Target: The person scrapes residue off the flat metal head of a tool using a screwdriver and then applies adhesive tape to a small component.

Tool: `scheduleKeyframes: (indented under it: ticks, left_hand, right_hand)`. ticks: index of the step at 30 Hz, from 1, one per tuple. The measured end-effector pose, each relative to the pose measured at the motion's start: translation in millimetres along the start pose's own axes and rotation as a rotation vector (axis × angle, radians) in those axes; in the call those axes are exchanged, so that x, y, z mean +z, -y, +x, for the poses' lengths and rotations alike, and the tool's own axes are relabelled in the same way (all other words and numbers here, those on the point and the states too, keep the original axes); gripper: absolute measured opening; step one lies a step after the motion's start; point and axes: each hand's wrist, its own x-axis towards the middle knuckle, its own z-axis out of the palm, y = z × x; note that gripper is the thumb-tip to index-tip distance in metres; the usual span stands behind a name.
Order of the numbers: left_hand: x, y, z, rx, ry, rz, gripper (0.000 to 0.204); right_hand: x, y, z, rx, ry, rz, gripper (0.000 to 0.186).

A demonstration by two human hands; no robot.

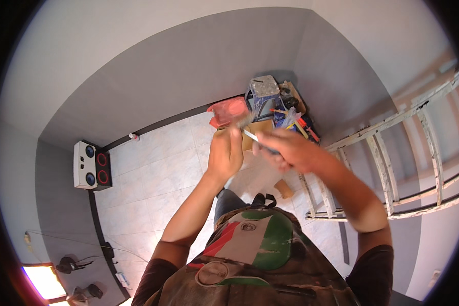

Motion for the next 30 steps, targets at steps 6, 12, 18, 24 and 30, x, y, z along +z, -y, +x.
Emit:
scheduleKeyframes:
  ticks: [6,12,18,24,30]
  left_hand:
    - [19,14,-67,-0.042,0.294,0.044,0.054]
    - [20,29,-86,-0.247,0.428,-0.059,0.056]
    - [-3,39,-75,-0.226,0.457,-0.036,0.070]
    - [-41,45,-58,-0.636,0.492,-0.903,0.057]
    - [-71,78,-43,-0.766,0.709,-1.084,0.045]
  right_hand:
    - [30,-97,7,0.222,0.071,0.405,0.043]
    - [10,-154,42,-0.197,-0.019,-0.288,0.041]
    - [14,-104,49,0.130,0.064,0.137,0.022]
    - [38,-57,43,0.198,0.047,0.097,0.040]
    - [61,-31,53,0.316,0.061,0.241,0.048]
